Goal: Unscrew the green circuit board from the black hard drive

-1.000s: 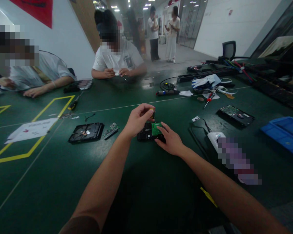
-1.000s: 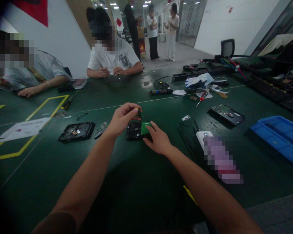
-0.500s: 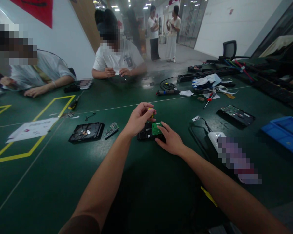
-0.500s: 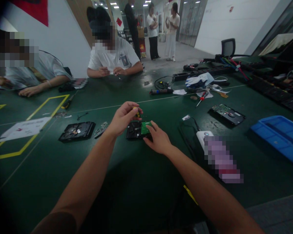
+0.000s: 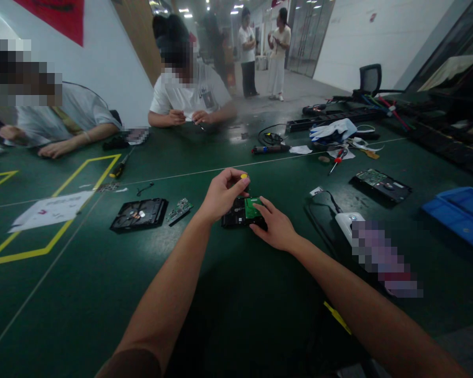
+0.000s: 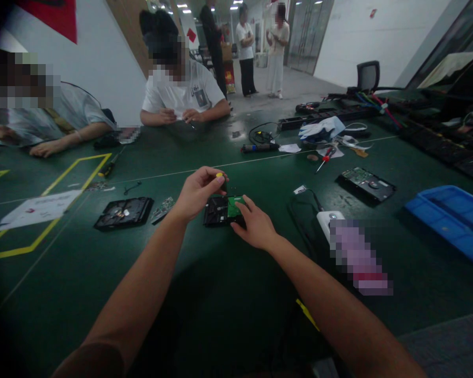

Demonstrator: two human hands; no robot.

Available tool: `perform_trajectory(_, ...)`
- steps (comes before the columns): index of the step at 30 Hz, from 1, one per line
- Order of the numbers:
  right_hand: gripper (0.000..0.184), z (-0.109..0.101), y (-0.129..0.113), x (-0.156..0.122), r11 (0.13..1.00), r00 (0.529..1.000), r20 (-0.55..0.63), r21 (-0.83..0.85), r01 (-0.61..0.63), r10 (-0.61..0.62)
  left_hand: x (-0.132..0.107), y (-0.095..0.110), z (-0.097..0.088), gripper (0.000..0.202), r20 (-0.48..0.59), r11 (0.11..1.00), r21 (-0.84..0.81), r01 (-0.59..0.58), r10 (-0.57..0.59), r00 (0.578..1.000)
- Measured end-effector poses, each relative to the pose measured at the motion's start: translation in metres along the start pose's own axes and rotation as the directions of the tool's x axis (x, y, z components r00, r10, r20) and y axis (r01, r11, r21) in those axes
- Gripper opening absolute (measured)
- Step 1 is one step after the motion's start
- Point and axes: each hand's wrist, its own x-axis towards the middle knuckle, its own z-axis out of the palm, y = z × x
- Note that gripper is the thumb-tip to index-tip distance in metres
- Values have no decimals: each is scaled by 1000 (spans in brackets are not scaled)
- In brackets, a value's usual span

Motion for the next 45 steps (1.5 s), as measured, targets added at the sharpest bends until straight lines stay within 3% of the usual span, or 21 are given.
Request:
perform_trajectory(3, 65, 0, 0, 0, 1000, 1000, -5, 1, 3, -3, 1, -2, -1, 25, -35, 1000, 14, -9, 9, 999)
perform_trajectory(8, 64, 1, 1, 0, 1000, 1000, -5, -6, -7, 7, 1, 1, 0, 33, 32, 1000, -4, -13, 13, 999)
perform_trajectory(14, 66, 1, 1, 0, 1000, 1000, -2, -6, 0, 0, 1, 4, 1, 28, 62, 985, -140, 100, -92, 994)
perform_trajectory(25, 65, 0, 1, 0, 1000, 1000, -3, 5, -10, 10, 0, 4, 3, 22, -61, 985, -140, 102, -111, 992)
perform_trajectory(32, 65, 3, 3, 1, 1000, 1000, -10, 12, -7, 7, 0, 2, 4, 33, 21, 975, -203, 89, -87, 996)
perform_trajectory(38, 65, 3, 3, 0, 1000, 1000, -4, 2, -17, 17, -1, 6, 4, 28, 73, 957, -258, 130, -115, 991)
perform_trajectory(45, 65, 1, 2, 0, 1000, 1000, 8, 5, -18, 18, -2, 9, 4, 34, 19, 993, -70, 94, -93, 996)
